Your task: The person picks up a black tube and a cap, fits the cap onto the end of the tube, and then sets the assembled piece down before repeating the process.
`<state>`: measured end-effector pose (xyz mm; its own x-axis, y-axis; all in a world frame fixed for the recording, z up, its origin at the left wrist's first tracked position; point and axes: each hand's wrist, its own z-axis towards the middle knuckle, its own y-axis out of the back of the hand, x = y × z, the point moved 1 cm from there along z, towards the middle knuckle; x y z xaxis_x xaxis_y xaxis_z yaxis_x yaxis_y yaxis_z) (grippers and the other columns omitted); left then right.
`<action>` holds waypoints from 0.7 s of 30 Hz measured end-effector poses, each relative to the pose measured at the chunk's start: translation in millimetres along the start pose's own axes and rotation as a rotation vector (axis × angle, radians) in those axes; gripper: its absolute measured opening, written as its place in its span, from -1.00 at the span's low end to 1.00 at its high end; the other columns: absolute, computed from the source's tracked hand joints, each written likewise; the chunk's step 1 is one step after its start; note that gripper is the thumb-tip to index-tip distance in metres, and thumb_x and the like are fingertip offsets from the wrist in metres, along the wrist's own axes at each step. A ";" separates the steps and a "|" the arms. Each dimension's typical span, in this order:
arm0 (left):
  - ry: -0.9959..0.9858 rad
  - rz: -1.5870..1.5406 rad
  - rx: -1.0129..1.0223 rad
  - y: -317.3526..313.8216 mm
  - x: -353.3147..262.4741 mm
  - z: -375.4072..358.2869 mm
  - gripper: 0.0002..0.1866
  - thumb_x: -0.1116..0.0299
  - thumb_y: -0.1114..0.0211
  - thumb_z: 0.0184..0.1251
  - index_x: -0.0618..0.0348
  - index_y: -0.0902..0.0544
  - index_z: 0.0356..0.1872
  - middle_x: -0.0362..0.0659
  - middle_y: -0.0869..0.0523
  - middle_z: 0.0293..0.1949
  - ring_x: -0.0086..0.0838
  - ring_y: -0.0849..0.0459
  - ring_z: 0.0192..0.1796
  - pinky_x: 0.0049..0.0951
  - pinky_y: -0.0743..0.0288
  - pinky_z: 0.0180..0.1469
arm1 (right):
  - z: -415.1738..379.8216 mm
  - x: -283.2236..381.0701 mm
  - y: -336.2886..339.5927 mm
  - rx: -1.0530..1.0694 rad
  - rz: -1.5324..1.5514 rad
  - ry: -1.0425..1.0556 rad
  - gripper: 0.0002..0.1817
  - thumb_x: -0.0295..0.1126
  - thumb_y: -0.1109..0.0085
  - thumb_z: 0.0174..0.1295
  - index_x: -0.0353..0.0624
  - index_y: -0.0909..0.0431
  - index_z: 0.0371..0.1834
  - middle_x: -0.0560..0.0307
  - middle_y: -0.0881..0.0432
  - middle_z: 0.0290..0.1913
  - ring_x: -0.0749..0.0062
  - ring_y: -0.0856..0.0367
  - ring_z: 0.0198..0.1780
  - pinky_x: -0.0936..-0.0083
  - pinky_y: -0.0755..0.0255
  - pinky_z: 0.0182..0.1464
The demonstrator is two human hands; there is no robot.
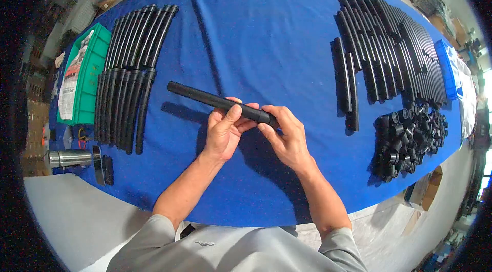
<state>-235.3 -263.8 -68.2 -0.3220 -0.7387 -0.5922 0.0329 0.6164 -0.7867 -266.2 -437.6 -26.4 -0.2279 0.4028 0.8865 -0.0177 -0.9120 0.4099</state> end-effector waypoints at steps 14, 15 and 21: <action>0.018 0.057 -0.023 -1.2 -1.8 1.0 -0.79 0.36 -0.31 0.51 0.15 -0.58 0.06 0.10 -0.77 0.01 -0.20 -0.80 0.05 -0.15 -0.77 0.10 | 0.3 -0.9 -1.4 -0.006 -0.076 0.067 -0.63 -0.44 -0.38 0.30 -0.30 -0.57 0.13 -0.02 -0.63 -0.13 0.27 -0.67 -0.20 0.40 -0.56 -0.16; 0.017 0.059 -0.013 -0.6 -2.1 2.0 -0.78 0.37 -0.30 0.51 0.15 -0.57 0.07 0.10 -0.76 0.04 -0.20 -0.80 0.06 -0.15 -0.77 0.11 | -0.4 -1.7 -2.2 -0.015 -0.068 0.069 -0.63 -0.45 -0.38 0.29 -0.30 -0.57 0.13 -0.01 -0.63 -0.13 0.28 -0.67 -0.19 0.40 -0.56 -0.15; -0.128 0.093 -0.051 9.3 -27.9 16.7 -0.66 0.41 -0.24 0.55 0.13 -0.37 0.22 0.12 -0.68 0.12 0.05 -0.74 0.16 -0.02 -0.80 0.05 | 2.9 -16.4 3.1 -0.013 -0.001 -0.069 -0.60 -0.41 -0.41 0.26 -0.28 -0.56 0.12 0.03 -0.64 -0.13 0.32 -0.64 -0.22 0.40 -0.52 -0.16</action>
<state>-210.2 -242.0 -61.9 -0.1969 -0.7043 -0.6821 0.0078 0.6945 -0.7194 -259.8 -446.8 -39.0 -0.1602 0.4079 0.8988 -0.0310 -0.9122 0.4085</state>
